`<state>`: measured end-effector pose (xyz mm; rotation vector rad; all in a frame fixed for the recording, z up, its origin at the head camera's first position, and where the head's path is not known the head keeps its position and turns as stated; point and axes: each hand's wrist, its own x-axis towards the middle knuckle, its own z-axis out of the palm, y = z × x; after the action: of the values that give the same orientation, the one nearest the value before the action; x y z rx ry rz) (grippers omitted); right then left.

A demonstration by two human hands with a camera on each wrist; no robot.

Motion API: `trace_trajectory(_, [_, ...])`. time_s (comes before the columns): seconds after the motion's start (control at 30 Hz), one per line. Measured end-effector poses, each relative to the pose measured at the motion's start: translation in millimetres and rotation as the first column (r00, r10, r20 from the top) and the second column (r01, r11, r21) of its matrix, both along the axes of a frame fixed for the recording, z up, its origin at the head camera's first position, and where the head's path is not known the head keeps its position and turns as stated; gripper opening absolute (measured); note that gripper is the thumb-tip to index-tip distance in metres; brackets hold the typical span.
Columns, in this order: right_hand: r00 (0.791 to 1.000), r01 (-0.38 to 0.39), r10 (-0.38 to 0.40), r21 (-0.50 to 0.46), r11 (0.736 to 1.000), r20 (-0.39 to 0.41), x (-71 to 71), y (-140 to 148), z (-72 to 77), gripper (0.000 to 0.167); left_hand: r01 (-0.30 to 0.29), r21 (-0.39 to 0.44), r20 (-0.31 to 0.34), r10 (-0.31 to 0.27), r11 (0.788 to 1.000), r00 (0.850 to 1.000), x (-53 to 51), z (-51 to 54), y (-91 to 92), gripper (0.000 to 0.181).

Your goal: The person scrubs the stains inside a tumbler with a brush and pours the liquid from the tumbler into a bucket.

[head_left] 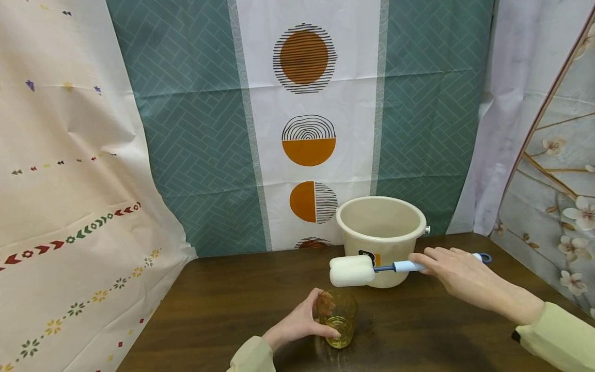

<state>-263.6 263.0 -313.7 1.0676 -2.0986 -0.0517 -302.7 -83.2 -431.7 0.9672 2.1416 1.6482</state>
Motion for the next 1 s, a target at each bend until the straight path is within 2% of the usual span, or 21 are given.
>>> trace_trajectory(0.17, [1.0, 0.0, -0.001, 0.053, 0.999, 0.016, 1.7, -1, 4.4, 0.049, -0.005, -0.019, 0.001, 0.005, 1.0, 1.0, -0.1, 1.0, 0.0, 0.063])
trace_trajectory(0.43, [0.999, -0.029, 0.031, 0.11, 0.993, -0.021, 1.5, -5, 14.7, 0.05, -0.011, -0.032, -0.001, 0.011, 0.999, 1.0, 2.1, 5.7, 0.1, 0.059])
trace_trajectory(0.57, [0.999, -0.046, 0.049, 0.131, 0.99, -0.022, 2.1, -11, 20.9, 0.051, -0.014, -0.029, 0.002, 0.014, 0.999, 1.0, 2.1, 3.2, 0.4, 0.059])
trace_trajectory(0.67, [0.999, -0.049, 0.052, 0.165, 0.985, -0.013, 2.4, -15, 26.8, 0.021, -0.015, -0.025, 0.002, 0.015, 1.0, 1.0, 2.2, 2.3, 0.3, 0.06])
trace_trajectory(0.7, [0.999, -0.049, 0.052, 0.178, 0.983, -0.012, 2.6, -17, 28.7, 0.017, -0.013, -0.024, 0.005, 0.013, 1.0, 1.0, 2.4, 2.6, 0.2, 0.06])
trace_trajectory(0.8, [0.998, -0.045, 0.051, 0.217, 0.975, -0.022, 2.9, -20, 33.2, 0.043, -0.027, -0.045, 0.004, 0.028, 0.999, 1.0, 2.8, 4.2, 0.2, 0.06])
trace_trajectory(1.0, [0.996, -0.065, 0.079, 0.246, 0.967, -0.048, 2.6, -26, 36.4, 0.048, -0.058, -0.085, 0.005, 0.059, 0.995, 0.998, 3.7, 6.2, -0.4, 0.063])
